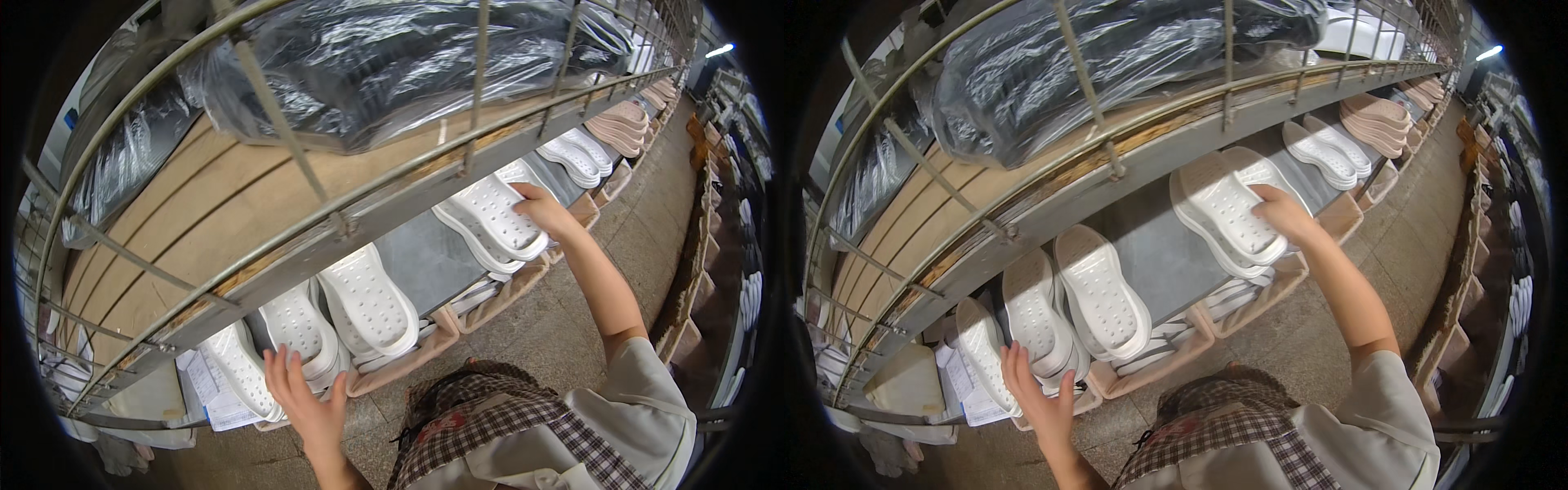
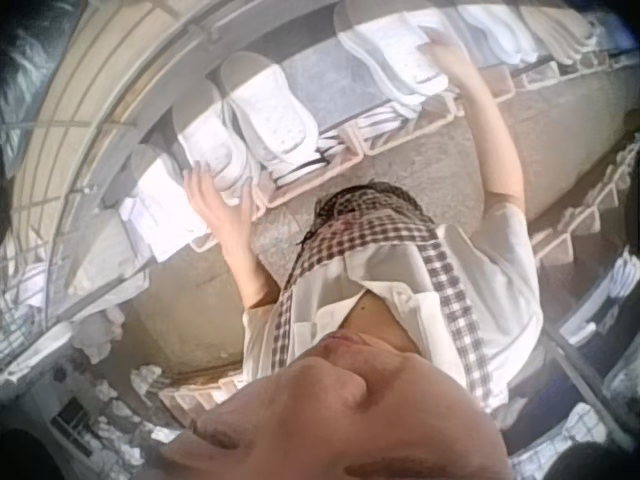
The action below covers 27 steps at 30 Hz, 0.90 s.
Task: The person picks up pairs of white and pink slippers from a shelf, turns them over to view the soles, and places them back on the shelf in neat stacks. The person handles multiple pairs, aligning them by size and color.
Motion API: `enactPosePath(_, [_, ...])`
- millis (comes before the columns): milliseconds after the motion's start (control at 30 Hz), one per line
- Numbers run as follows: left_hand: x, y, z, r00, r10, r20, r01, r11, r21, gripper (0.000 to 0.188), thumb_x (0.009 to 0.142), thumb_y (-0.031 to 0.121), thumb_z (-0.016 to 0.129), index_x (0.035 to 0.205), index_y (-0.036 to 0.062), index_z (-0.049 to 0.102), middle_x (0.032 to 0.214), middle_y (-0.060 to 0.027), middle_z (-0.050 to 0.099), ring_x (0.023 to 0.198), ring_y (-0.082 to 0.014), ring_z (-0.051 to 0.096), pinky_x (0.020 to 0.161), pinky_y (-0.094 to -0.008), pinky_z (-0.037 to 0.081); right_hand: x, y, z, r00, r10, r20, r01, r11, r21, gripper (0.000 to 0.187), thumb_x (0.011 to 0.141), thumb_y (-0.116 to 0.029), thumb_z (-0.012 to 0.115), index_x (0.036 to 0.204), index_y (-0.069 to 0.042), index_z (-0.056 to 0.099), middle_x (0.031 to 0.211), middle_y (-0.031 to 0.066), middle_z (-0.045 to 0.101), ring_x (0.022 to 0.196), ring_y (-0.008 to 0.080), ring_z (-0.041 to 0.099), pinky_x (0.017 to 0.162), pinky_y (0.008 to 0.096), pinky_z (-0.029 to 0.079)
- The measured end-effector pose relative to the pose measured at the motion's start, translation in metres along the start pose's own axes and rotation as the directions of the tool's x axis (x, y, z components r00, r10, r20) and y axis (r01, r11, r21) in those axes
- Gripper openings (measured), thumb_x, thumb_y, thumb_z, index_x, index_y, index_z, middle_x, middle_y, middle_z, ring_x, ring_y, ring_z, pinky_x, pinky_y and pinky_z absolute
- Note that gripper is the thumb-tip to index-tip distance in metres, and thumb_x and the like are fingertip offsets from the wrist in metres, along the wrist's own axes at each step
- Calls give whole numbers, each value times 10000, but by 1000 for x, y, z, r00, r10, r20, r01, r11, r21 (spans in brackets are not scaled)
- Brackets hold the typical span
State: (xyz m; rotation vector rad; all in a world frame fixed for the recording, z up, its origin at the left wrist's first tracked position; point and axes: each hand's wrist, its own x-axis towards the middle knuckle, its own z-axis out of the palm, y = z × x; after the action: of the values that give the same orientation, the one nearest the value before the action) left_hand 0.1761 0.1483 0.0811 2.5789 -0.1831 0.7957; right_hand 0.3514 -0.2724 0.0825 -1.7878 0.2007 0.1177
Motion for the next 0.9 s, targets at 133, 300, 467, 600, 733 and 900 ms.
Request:
enactPosePath(133, [2, -6, -7, 976, -163, 143, 158, 987, 42, 595, 634, 141, 800, 1155, 31, 535, 1356, -149, 431, 1312, -408, 324, 1033, -510, 316, 6, 6, 5, 999, 34, 16, -34, 999, -43, 470, 785, 29, 519, 1255, 24, 528, 1110, 115, 618, 973, 181, 599, 876, 286, 458])
enactPosePath(300, [6, -10, -4, 982, -138, 128, 136, 991, 17, 447, 634, 88, 781, 1033, 15, 593, 1213, -126, 560, 1257, -385, 418, 1008, -471, 364, 13, 14, 11, 986, -168, 21, 157, 861, -483, 444, 781, 21, 515, 1224, 31, 535, 1129, 166, 613, 1031, 266, 585, 923, 325, 435])
enactPosePath(467, [2, 5, -10, 993, -97, 70, 102, 992, -68, 295, 697, 154, 758, 942, 41, 637, 1053, -85, 658, 1176, -329, 525, 964, -424, 416, -15, -2, 29, 800, -599, -20, 388, 544, -744, 417, 818, -21, 537, 1233, 11, 514, 1146, 189, 591, 1061, 313, 572, 919, 375, 448])
enactPosePath(600, [-5, 35, -5, 970, 235, 64, -226, 965, -133, 222, 780, 282, 715, 906, 107, 663, 1094, 16, 663, 1169, -245, 540, 973, -389, 413, -84, -8, 69, 797, -455, 398, 532, 841, -103, 534, 949, -274, 515, 1400, -56, 330, 1219, 120, 568, 1062, 204, 571, 912, 366, 483])
enactPosePath(733, [-3, 75, 16, 815, 568, 115, -542, 817, -197, 195, 828, 280, 653, 971, 147, 662, 1161, 27, 630, 1196, -209, 511, 1016, -424, 367, -133, -9, 113, 768, -451, 455, 295, 879, 375, 832, 923, -281, 546, 1476, -61, -34, 1442, 273, 234, 1250, 323, 417, 1015, 430, 412])
enactPosePath(900, [0, 99, 37, 756, 651, 72, -591, 726, -352, 316, 873, 243, 590, 1187, 276, 593, 1336, -16, 508, 1260, -210, 451, 1029, -502, 322, -132, -22, 75, 995, -95, 36, 55, 804, 593, 665, 754, -38, 561, 1373, 46, 332, 1163, 185, 576, 1014, 239, 620, 860, 336, 538])
